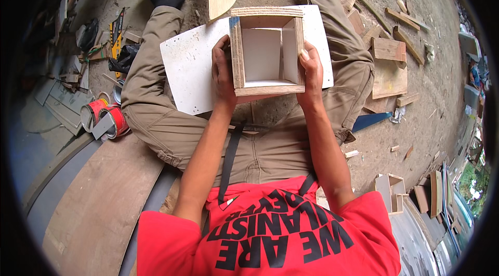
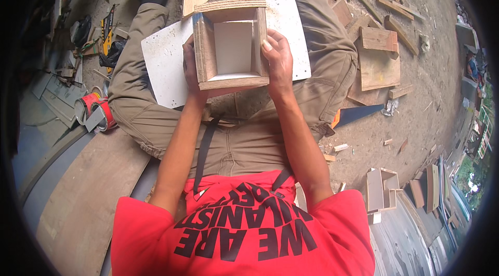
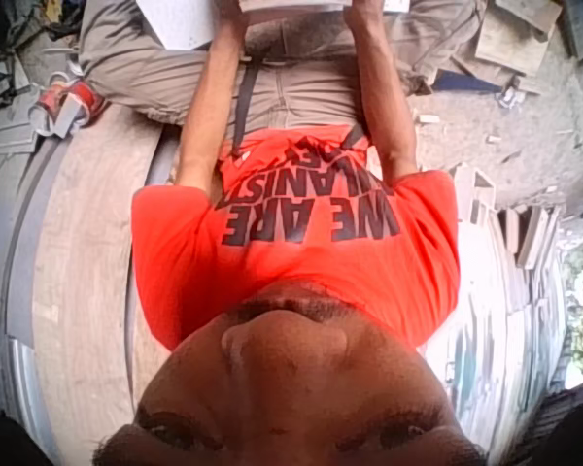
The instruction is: The person sits on the floor and assembles a small wooden box by fitting pieces together and tapping them with a hammer. They then use a hand saw to cut a piece of plywood, adjusting the wood and sawing through it.
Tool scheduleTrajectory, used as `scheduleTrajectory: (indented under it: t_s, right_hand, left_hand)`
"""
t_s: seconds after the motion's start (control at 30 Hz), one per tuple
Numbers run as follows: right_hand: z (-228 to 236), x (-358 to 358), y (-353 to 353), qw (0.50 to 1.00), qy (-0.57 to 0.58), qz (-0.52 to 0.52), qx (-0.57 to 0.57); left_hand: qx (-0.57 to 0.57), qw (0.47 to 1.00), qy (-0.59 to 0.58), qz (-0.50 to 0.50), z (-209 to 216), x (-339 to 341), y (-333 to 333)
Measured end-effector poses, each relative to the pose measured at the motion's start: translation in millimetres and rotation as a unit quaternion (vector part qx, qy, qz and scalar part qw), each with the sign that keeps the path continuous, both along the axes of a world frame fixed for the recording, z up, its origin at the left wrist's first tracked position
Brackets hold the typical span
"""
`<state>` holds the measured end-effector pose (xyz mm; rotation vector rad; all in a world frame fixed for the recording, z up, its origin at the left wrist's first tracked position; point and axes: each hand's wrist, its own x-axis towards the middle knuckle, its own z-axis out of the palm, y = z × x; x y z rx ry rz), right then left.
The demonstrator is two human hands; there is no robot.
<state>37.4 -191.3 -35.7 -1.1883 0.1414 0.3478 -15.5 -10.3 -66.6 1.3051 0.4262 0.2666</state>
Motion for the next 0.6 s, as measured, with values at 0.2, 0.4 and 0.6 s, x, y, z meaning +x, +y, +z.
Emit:
scheduleTrajectory:
  t_s: [0.2, 0.4, 0.6]
  right_hand:
    - [-0.3, -2.6, 2.2, 1.0, 0.0, -0.019, 0.009]
    - [0.9, -3.6, 2.8, 0.999, 0.005, -0.032, 0.005]
    - [9.7, -7.5, 8.4, 0.999, -0.022, -0.027, -0.038]
  left_hand:
    - [-0.053, 0.997, 0.048, 0.005, 4.4, -3.3, 6.9]
    - [-0.161, 0.979, 0.117, 0.037, 30.5, -8.5, 14.4]
    - [-0.144, 0.978, 0.152, 0.001, 38.7, -6.4, 17.4]
